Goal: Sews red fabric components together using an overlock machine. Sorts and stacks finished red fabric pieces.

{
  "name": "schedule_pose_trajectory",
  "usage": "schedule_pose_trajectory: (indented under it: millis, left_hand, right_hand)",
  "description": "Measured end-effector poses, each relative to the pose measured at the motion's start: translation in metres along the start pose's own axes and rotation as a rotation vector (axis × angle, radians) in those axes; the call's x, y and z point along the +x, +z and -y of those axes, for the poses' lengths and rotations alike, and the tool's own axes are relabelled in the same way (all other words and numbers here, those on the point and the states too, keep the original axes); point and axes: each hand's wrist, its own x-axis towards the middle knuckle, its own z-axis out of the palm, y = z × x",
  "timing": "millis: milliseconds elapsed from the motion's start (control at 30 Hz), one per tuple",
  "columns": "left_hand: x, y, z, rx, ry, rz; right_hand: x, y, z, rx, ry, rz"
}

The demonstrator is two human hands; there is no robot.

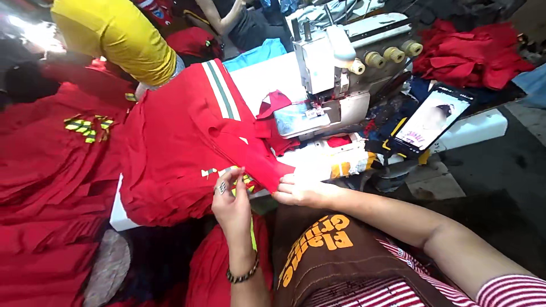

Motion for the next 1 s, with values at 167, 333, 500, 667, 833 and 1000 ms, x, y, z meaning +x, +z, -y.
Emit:
schedule_pose_trajectory:
  millis: [167, 333, 500, 667, 833, 1000]
  left_hand:
    - [-0.023, -0.016, -0.011, -0.28, -0.148, 0.071]
    - [-0.015, -0.014, -0.03, -0.507, -0.263, 0.594]
    - [0.022, 0.024, -0.057, -0.888, -0.608, 0.409]
    - [0.068, 0.052, -0.048, -1.027, -0.624, 0.297]
    - [0.084, 0.081, -0.039, -1.025, -0.721, 0.116]
    - [0.081, 0.088, -0.035, -0.851, -0.626, -0.024]
  right_hand:
    - [0.013, -0.014, -0.001, 0.185, 0.235, 0.178]
    - [0.037, -0.036, -0.017, 0.193, 0.364, -0.077]
    - [0.06, -0.089, 0.014, 0.375, 0.257, -0.308]
    - [0.037, -0.142, 0.06, 0.5, 0.159, -0.173]
    - [0.006, -0.208, 0.097, 0.682, 0.226, 0.069]
    - [-0.019, -0.242, 0.109, 0.786, 0.164, 0.249]
